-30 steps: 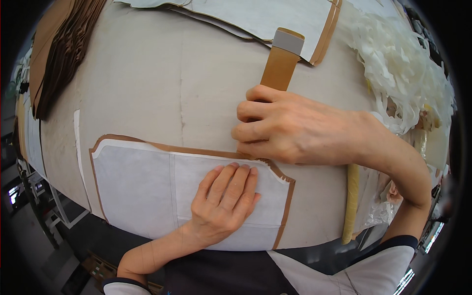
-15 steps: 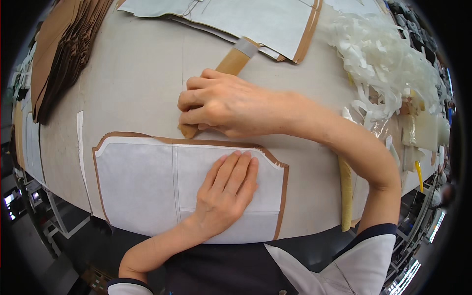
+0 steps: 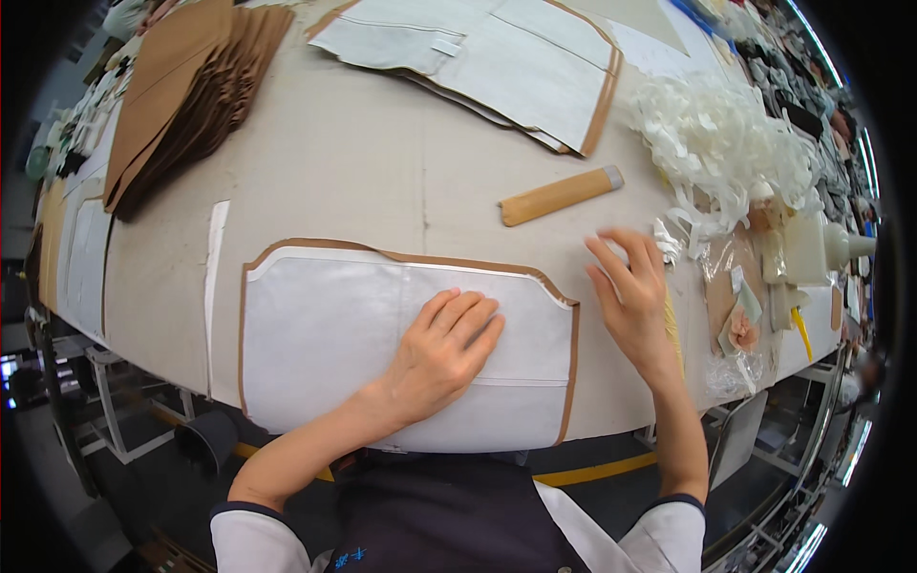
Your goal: The recorder is assembling and gluing edges of a leather or faux-leather bag component on a workshop table.
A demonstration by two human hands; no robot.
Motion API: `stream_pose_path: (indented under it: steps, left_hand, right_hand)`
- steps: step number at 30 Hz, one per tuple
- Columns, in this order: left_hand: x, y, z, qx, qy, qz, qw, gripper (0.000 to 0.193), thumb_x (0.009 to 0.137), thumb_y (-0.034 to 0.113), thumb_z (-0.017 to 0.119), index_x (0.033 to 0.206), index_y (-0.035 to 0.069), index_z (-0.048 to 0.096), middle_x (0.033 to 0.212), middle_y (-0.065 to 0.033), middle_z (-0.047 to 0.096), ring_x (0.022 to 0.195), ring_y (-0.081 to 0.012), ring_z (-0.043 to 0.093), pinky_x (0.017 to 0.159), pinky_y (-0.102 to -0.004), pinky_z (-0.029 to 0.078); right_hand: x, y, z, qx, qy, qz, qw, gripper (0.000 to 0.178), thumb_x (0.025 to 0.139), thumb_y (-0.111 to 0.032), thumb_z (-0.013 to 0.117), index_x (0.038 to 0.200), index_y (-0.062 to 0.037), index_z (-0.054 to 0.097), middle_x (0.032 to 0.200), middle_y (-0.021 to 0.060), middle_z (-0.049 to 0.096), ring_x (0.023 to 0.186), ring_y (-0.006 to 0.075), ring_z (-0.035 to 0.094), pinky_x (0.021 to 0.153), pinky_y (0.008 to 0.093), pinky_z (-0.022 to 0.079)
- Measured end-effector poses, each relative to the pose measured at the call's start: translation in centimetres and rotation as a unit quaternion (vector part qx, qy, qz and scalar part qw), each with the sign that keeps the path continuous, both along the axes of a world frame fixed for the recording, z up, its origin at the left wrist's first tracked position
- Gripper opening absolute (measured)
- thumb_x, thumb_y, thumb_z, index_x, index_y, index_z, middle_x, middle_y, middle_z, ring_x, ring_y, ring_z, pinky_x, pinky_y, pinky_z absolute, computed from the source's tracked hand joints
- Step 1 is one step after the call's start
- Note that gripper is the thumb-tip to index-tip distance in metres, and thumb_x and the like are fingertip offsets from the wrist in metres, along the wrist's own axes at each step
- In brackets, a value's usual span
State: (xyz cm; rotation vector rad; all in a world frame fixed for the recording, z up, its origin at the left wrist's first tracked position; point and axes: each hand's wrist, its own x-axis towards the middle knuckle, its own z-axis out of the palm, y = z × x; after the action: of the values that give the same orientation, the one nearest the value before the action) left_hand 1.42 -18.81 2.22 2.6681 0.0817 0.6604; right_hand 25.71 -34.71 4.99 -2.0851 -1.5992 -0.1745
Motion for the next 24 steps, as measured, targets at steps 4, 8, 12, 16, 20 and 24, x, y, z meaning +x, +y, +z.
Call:
stream_pose_path:
  steps: [4, 8, 12, 16, 20, 24]
  left_hand:
    - [-3.8, 3.2, -0.3, -0.007, -0.024, 0.043, 0.999, 0.032, 0.079, -0.001, 0.076, 0.111, 0.000, 0.072, 0.117, -0.0136, 0.069, 0.114, -0.0328, 0.065, 0.101, -0.0476, 0.051]
    - [-7.5, 7.0, 0.0, -0.021, -0.016, 0.145, 0.989, 0.028, 0.082, -0.001, 0.075, 0.110, 0.000, 0.073, 0.116, -0.0125, 0.069, 0.112, -0.0324, 0.065, 0.100, -0.0451, 0.051]
    - [-9.9, 10.1, 0.8, 0.012, -0.016, 0.208, 0.978, 0.031, 0.085, 0.000, 0.077, 0.116, 0.002, 0.073, 0.122, -0.0130, 0.068, 0.114, -0.0342, 0.064, 0.100, -0.0443, 0.051]
    - [-14.4, 13.6, 1.3, -0.032, -0.014, 0.308, 0.951, 0.044, 0.088, 0.004, 0.078, 0.130, 0.003, 0.067, 0.129, -0.0148, 0.066, 0.119, -0.0340, 0.063, 0.102, -0.0434, 0.050]
    - [-17.0, 15.3, 0.6, -0.161, 0.000, 0.346, 0.924, 0.051, 0.088, 0.007, 0.079, 0.137, 0.003, 0.064, 0.126, -0.0114, 0.068, 0.113, -0.0254, 0.064, 0.099, -0.0387, 0.050]
    - [-16.6, 15.8, 0.9, -0.255, 0.013, 0.338, 0.906, 0.049, 0.089, 0.006, 0.077, 0.137, 0.005, 0.065, 0.117, -0.0067, 0.071, 0.102, -0.0190, 0.064, 0.089, -0.0330, 0.050]
  right_hand:
    - [-2.7, -1.5, -0.3, -0.008, 0.078, 0.006, 0.997, 0.034, 0.084, 0.001, 0.077, 0.118, -0.0008, 0.071, 0.115, 0.0140, 0.067, 0.106, 0.0333, 0.062, 0.091, 0.0441, 0.049]
    - [-7.5, 6.7, -0.4, 0.021, 0.187, 0.111, 0.976, 0.030, 0.088, -0.003, 0.077, 0.117, 0.0001, 0.071, 0.114, 0.0138, 0.066, 0.107, 0.0332, 0.062, 0.091, 0.0436, 0.050]
    - [-11.9, 15.7, -2.7, 0.041, 0.189, 0.153, 0.969, 0.025, 0.090, -0.009, 0.077, 0.112, 0.0001, 0.071, 0.111, 0.0140, 0.065, 0.106, 0.0335, 0.061, 0.091, 0.0433, 0.049]
    - [-15.6, 20.3, -2.8, 0.004, 0.180, 0.172, 0.968, 0.024, 0.091, -0.012, 0.076, 0.112, -0.0001, 0.071, 0.108, 0.0139, 0.066, 0.104, 0.0319, 0.060, 0.090, 0.0427, 0.049]
    - [-17.8, 23.8, -3.0, -0.034, 0.200, 0.174, 0.964, 0.026, 0.093, -0.013, 0.074, 0.114, 0.0000, 0.073, 0.105, 0.0131, 0.067, 0.104, 0.0309, 0.061, 0.091, 0.0423, 0.051]
    - [-19.2, 27.7, -2.9, -0.073, 0.269, 0.207, 0.938, 0.014, 0.088, -0.010, 0.073, 0.098, -0.0001, 0.075, 0.098, 0.0142, 0.069, 0.098, 0.0331, 0.063, 0.087, 0.0442, 0.050]
